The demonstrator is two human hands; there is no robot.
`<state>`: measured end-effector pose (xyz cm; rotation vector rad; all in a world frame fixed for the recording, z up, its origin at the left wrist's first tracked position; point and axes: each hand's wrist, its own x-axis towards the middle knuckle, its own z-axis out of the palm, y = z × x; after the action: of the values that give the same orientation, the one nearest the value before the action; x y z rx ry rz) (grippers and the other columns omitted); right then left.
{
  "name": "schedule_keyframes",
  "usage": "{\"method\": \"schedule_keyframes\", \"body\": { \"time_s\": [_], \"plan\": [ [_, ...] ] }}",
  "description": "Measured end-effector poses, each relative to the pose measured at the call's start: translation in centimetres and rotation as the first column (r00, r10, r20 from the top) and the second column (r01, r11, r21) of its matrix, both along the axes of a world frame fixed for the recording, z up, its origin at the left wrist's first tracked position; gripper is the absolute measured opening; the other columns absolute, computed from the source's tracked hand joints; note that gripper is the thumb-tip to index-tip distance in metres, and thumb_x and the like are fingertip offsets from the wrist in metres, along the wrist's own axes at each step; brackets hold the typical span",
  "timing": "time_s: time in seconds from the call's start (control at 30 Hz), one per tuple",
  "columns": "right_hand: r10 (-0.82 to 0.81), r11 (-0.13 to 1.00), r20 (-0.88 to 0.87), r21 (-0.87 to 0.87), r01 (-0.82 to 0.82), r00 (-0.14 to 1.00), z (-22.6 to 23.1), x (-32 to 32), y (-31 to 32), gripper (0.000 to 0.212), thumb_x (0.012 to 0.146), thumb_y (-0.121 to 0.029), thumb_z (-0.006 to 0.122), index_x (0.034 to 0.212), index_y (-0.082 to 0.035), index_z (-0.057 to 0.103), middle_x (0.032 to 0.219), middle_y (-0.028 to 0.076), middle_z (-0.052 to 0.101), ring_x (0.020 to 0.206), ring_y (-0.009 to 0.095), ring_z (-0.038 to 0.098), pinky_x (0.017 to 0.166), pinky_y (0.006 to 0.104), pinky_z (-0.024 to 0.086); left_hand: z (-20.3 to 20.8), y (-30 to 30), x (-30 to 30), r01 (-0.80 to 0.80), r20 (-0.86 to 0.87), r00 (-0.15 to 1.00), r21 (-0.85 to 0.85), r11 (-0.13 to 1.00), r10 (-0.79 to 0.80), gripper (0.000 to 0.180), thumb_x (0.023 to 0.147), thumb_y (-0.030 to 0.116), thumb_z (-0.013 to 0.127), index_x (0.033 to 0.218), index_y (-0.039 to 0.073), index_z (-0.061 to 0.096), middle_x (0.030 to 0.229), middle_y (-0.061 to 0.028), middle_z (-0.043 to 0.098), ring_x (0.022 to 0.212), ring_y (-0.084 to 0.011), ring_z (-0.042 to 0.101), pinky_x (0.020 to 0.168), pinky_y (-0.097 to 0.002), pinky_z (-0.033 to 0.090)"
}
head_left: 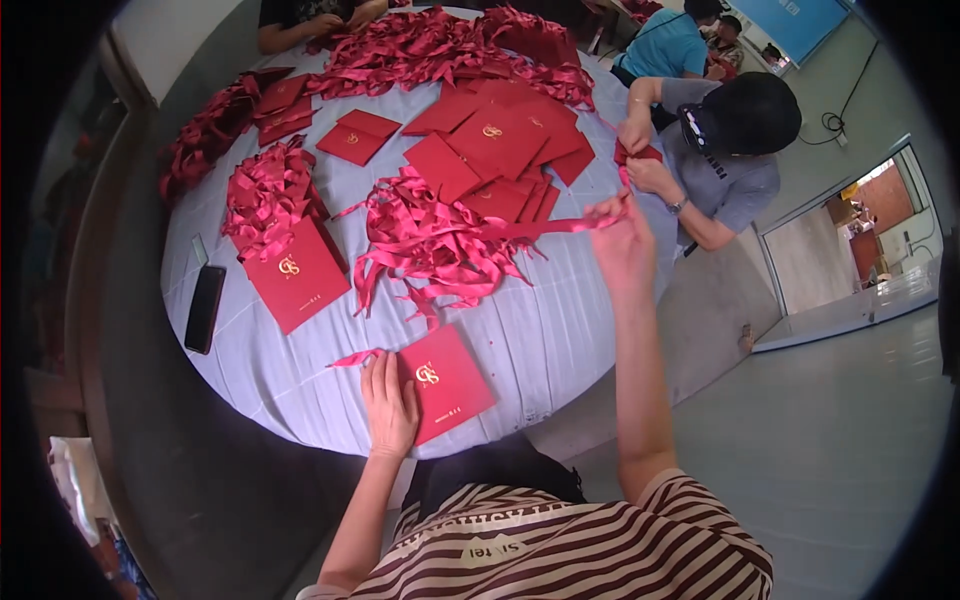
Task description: The person attaches ribbon handles to paper gift bags by threading ribbons into the bags by hand and stacking the assembled bags on the table.
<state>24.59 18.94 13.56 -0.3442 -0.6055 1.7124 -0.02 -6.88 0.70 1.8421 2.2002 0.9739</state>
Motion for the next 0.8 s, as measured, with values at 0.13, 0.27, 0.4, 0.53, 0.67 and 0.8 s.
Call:
{"method": "schedule_keyframes", "body": {
  "time_s": [0.13, 0.27, 0.4, 0.53, 0.67, 0.8],
  "plan": [
    [0.027, 0.995, 0.038, 0.091, -0.031, 0.999, 0.7, 3.7, -1.0, 0.012, 0.095, -0.016, 0.049, 0.100, -0.005, 0.053, 0.072, 0.000, 0.043, 0.066, 0.011, 0.042, 0.077, 0.0308, 0.040, 0.4, 0.4, 0.6, 0.019, -0.002, 1.000, 0.028, 0.999, -0.019, 0.054, 0.082, 0.002, 0.057, 0.133, -0.001, 0.039, 0.131, -0.0216, 0.043, 0.123, -0.0396, 0.038, 0.106, -0.0456, 0.030],
    [0.038, 0.997, 0.294, 0.056, -0.057, 0.955, -0.3, 4.9, -2.5, 0.018, 0.097, -0.018, 0.047, 0.107, -0.005, 0.052, 0.074, -0.002, 0.043, 0.060, 0.008, 0.037, 0.065, 0.0243, 0.034, 0.1, 0.3, 0.7, 0.001, -0.008, 1.000, 0.014, 1.000, -0.001, 0.053, 0.083, 0.002, 0.057, 0.133, 0.000, 0.040, 0.132, -0.0208, 0.043, 0.124, -0.0386, 0.039, 0.107, -0.0447, 0.030],
    [-0.054, 0.996, 0.440, 0.091, 0.016, 0.896, 0.1, 4.5, -3.8, 0.021, 0.097, -0.019, 0.046, 0.112, -0.004, 0.052, 0.078, -0.001, 0.046, 0.059, 0.008, 0.041, 0.066, 0.0238, 0.037, 0.9, 0.2, 0.5, 0.023, -0.109, 0.994, 0.038, 0.999, -0.018, 0.048, 0.086, 0.001, 0.053, 0.133, 0.001, 0.042, 0.135, -0.0198, 0.042, 0.125, -0.0364, 0.040, 0.107, -0.0422, 0.031],
    [-0.169, 0.939, 0.838, 0.297, -0.174, 0.519, -7.1, 7.7, -3.0, 0.028, 0.095, -0.014, 0.050, 0.118, 0.000, 0.049, 0.092, 0.007, 0.056, 0.087, 0.015, 0.056, 0.079, 0.0290, 0.043, 1.0, 1.2, 1.0, 0.041, -0.157, 0.987, 0.033, 0.999, -0.036, 0.047, 0.087, -0.001, 0.049, 0.134, 0.004, 0.042, 0.138, -0.0191, 0.038, 0.128, -0.0362, 0.037, 0.107, -0.0415, 0.030],
    [-0.666, 0.700, 0.744, 0.646, -0.303, 0.048, -8.1, 13.3, -6.4, 0.044, 0.086, -0.008, 0.059, 0.126, 0.001, 0.045, 0.113, 0.018, 0.059, 0.110, 0.032, 0.054, 0.095, 0.0385, 0.039, 1.8, -3.7, 2.8, -0.218, -0.130, 0.965, 0.077, 0.973, 0.226, 0.038, 0.089, -0.001, 0.048, 0.127, 0.002, 0.046, 0.127, -0.0199, 0.045, 0.118, -0.0369, 0.044, 0.100, -0.0407, 0.036],
    [0.143, 0.928, 0.943, -0.023, -0.372, 0.299, -6.5, 20.4, -12.5, 0.027, 0.088, -0.008, 0.058, 0.114, 0.000, 0.057, 0.108, 0.017, 0.061, 0.103, 0.027, 0.057, 0.094, 0.0391, 0.041, 4.9, -10.4, 10.2, -0.288, 0.069, 0.951, -0.148, 0.946, 0.300, 0.001, 0.088, -0.003, 0.048, 0.088, -0.004, 0.049, 0.078, -0.0204, 0.050, 0.071, -0.0352, 0.055, 0.065, -0.0425, 0.045]
  ]
}}
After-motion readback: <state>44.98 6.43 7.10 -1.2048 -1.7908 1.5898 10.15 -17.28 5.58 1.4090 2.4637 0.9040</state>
